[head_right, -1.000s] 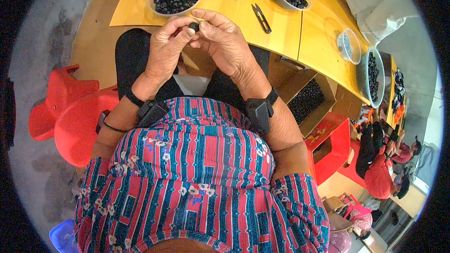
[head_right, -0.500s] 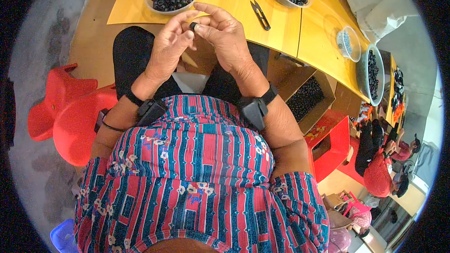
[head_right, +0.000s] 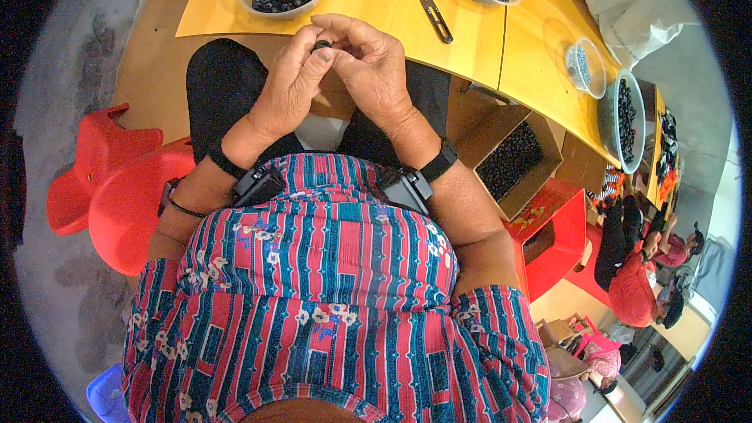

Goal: The person assembles small rubber rings with metal inserts by hand, taking both components from plastic containers and fitting them together.

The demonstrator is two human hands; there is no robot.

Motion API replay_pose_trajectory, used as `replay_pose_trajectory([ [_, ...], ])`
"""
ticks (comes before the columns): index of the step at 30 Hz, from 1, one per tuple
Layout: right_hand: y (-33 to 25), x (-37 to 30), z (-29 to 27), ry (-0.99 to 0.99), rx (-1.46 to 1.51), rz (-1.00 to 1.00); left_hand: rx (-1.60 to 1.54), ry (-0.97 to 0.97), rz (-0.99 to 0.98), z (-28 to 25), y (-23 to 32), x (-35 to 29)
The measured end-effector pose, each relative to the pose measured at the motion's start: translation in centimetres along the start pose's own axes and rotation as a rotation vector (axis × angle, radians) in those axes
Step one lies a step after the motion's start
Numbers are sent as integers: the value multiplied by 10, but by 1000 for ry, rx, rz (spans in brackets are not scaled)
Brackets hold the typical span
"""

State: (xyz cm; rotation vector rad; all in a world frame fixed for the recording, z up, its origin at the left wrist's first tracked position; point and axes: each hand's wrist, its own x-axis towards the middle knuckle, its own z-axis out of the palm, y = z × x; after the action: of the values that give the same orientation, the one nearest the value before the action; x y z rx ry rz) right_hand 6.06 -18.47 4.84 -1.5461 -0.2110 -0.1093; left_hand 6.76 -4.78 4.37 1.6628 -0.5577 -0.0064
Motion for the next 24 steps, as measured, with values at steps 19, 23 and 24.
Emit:
replay_pose_trajectory([
  [19, -22, 1, 8, 9, 412, 216, -444, 63, -183, -15, 9, -11],
  [23, -17, -1, 9, 53, 328, 239, -470, 109, -199, -16, 12, -8],
  [24, -17, -1, 9, 35, 389, 251, -470, 108, -197, -16, 10, -7],
])
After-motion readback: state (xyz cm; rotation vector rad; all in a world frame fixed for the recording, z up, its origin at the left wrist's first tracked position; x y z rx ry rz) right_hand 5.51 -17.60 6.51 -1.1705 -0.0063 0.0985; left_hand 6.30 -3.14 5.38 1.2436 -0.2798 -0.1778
